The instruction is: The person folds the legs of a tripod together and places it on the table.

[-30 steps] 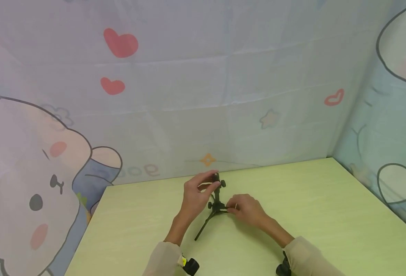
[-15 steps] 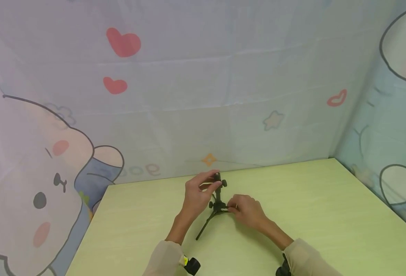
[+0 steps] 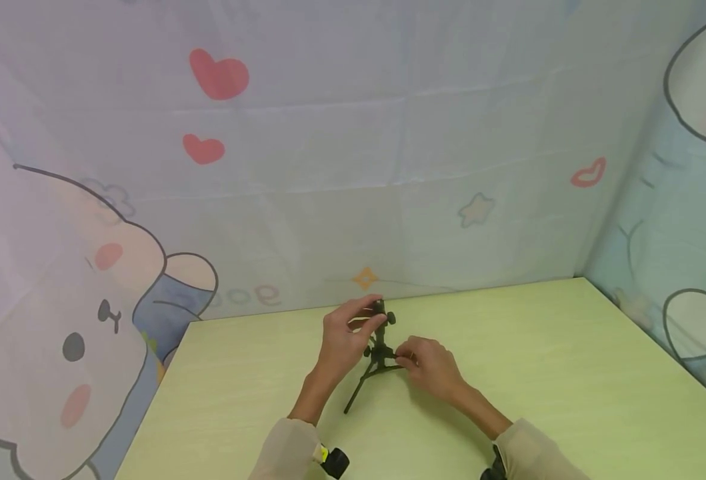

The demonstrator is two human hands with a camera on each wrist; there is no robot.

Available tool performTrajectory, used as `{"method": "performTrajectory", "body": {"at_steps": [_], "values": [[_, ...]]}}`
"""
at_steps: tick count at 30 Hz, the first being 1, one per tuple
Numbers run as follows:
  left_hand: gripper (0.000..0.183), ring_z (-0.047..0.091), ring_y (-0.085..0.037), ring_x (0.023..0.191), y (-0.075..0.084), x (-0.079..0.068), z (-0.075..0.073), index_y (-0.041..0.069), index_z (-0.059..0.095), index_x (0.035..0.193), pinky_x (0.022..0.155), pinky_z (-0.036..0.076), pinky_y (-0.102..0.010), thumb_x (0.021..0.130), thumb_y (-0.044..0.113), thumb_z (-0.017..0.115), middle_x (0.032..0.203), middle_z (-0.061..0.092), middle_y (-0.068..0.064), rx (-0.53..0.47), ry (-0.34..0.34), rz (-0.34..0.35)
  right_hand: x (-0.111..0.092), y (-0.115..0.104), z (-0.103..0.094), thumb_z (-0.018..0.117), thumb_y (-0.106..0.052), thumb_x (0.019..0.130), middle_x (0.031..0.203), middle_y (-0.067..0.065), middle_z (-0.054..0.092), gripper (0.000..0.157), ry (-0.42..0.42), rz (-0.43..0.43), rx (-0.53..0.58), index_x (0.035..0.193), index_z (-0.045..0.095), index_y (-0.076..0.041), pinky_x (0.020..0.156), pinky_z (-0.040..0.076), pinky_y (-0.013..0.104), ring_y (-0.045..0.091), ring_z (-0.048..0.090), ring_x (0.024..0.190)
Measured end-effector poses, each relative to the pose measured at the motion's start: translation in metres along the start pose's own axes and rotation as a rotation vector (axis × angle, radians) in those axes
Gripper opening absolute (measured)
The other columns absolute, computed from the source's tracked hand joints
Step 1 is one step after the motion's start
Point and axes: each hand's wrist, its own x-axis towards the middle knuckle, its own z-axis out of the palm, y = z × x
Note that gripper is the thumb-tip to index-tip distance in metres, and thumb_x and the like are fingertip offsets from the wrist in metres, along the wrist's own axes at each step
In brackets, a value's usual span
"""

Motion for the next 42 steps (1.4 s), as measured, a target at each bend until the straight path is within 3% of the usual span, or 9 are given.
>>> {"method": "performTrajectory", "body": {"at_steps": [8, 14, 19, 23, 32, 36, 42], "values": [[0.033, 0.074, -0.036, 0.1, -0.031, 0.0, 0.003, 0.001, 0.072, 0.126, 0.082, 0.062, -0.045, 0.093, -0.002, 0.075, 0.113, 0.073, -0.019, 0.001, 0.007, -0.014, 0.0, 0.0, 0.004, 0.078, -0.006, 0.092, 0.083, -0.009, 0.067, 0.003, 0.067, -0.017, 0.069, 0.092, 0.079, -0.008, 0.061, 0.053, 0.026, 0.009, 0.065, 0.074], [0.032, 0.074, -0.03, 0.099, -0.033, 0.0, 0.002, 0.008, 0.074, 0.126, 0.082, 0.062, -0.036, 0.094, 0.006, 0.077, 0.113, 0.074, -0.012, -0.01, 0.01, 0.001, 0.001, 0.0, 0.01, 0.079, 0.006, 0.087, 0.085, 0.002, 0.073, 0.011, 0.204, -0.08, 0.221, 0.092, 0.077, -0.004, 0.067, 0.061, 0.027, 0.013, 0.069, 0.075], [0.032, 0.075, -0.026, 0.099, -0.031, 0.0, 0.003, 0.01, 0.074, 0.127, 0.083, 0.061, -0.031, 0.095, 0.007, 0.077, 0.115, 0.074, -0.009, -0.006, 0.006, -0.015, 0.0, 0.002, 0.013, 0.08, 0.008, 0.085, 0.084, 0.002, 0.072, 0.012, 0.25, -0.106, 0.315, 0.092, 0.076, -0.001, 0.066, 0.061, 0.025, 0.014, 0.069, 0.075], [0.032, 0.075, -0.024, 0.1, -0.027, 0.0, 0.001, 0.009, 0.074, 0.127, 0.083, 0.061, -0.03, 0.095, 0.007, 0.077, 0.116, 0.074, -0.008, 0.011, 0.006, -0.039, 0.002, 0.001, 0.008, 0.079, 0.005, 0.088, 0.087, 0.005, 0.074, 0.01, 0.188, -0.119, 0.322, 0.096, 0.077, -0.001, 0.067, 0.061, 0.026, 0.017, 0.071, 0.079], [0.034, 0.074, -0.028, 0.101, -0.022, -0.001, -0.005, 0.008, 0.071, 0.129, 0.082, 0.061, -0.031, 0.095, 0.007, 0.077, 0.117, 0.073, -0.011, 0.035, -0.017, -0.012, 0.012, -0.01, -0.018, 0.075, 0.0, 0.093, 0.093, 0.003, 0.077, 0.005, -0.049, -0.159, 0.155, 0.097, 0.079, -0.002, 0.07, 0.058, 0.028, 0.014, 0.073, 0.08], [0.034, 0.074, -0.026, 0.1, -0.022, 0.0, -0.005, 0.008, 0.071, 0.129, 0.081, 0.061, -0.03, 0.095, 0.006, 0.076, 0.118, 0.073, -0.01, 0.059, -0.017, 0.007, 0.013, -0.014, -0.019, 0.076, 0.0, 0.093, 0.091, 0.004, 0.077, 0.004, -0.064, -0.139, 0.126, 0.095, 0.079, -0.002, 0.067, 0.057, 0.026, 0.014, 0.073, 0.077], [0.033, 0.074, -0.026, 0.099, -0.021, 0.0, -0.004, 0.009, 0.071, 0.127, 0.078, 0.062, -0.029, 0.095, 0.007, 0.076, 0.118, 0.073, -0.009, 0.075, -0.024, 0.0, 0.01, -0.015, -0.016, 0.077, -0.001, 0.092, 0.091, 0.006, 0.078, 0.006, -0.009, -0.093, 0.121, 0.096, 0.081, -0.001, 0.061, 0.054, 0.023, 0.014, 0.072, 0.073]]}}
